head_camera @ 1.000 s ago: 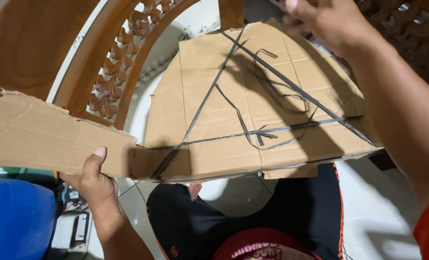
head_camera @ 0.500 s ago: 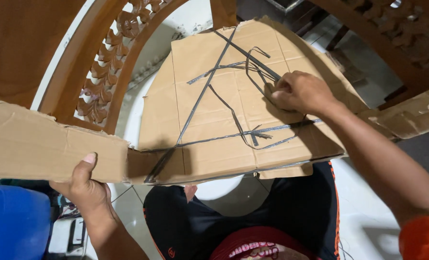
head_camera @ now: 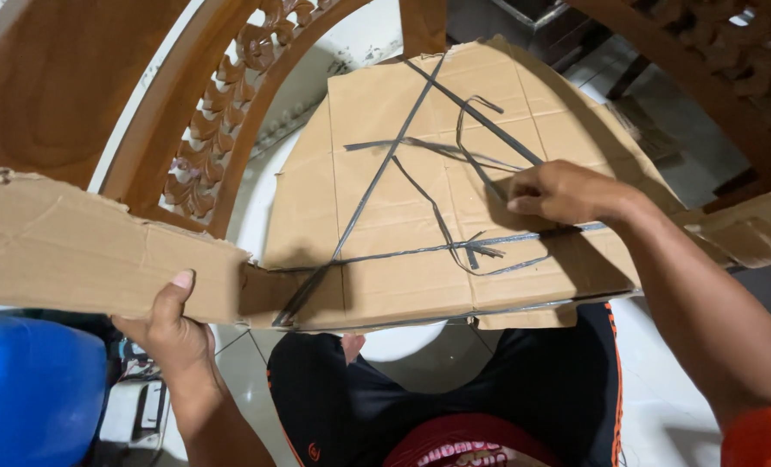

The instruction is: The person unties black plastic straps from a cardboard structure on a wooden chair, then folds and arranges cardboard pieces to form a seat-like shape. They place a yellow and red packet inside the structure and continue adjusting the cardboard flaps.

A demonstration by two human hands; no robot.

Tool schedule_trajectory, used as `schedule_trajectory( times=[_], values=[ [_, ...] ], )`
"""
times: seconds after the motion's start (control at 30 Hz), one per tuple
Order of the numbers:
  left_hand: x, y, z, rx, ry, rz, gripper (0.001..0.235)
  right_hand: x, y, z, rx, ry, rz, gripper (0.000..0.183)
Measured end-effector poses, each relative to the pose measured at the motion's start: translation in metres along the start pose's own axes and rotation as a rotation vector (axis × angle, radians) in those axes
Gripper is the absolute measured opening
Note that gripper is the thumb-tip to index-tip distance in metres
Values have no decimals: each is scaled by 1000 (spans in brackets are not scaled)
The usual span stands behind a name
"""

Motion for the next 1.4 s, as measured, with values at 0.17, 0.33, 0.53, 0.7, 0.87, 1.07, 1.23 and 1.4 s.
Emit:
schedule_trajectory(
  times=[0.17, 0.33, 0.53, 0.7, 0.87, 1.07, 1.23, 1.4],
  values=[
    [24, 4, -19, -65, -43, -4, 71, 0, 43, -27, -521, -176, -8, 27],
    [33, 9, -24, -74, -63, 21, 73, 8, 137, -14, -712, -271, -186, 44],
    [40, 6, -16, -72, -72, -39, 79, 2, 173, -4, -833, -514, -154, 22],
    [78, 9, -50, -99, -20, -29, 84, 19, 125, -14, -381, 957, -430, 7],
    [47, 10, -29, -131, -2, -71, 77, 29, 71, -51, -369, 1117, -473, 9],
    [17, 7, -12, -55, 20, -86, 69, 35, 48, -99, -600, 1163, -507, 22],
    [-4, 3, 4, 46, 63, 21, 57, -41, 65, -119, -1142, 28, -140, 28],
    [-5, 6, 5, 45, 62, 26, 56, -20, 31, -70, -668, 365, -412, 14]
  ],
)
Point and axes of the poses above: each hand's wrist, its own y-axis towards the middle knuckle, its own z-axis out of the palm, x = y × z, the point moved 5 cm from there along y, towards the middle knuckle
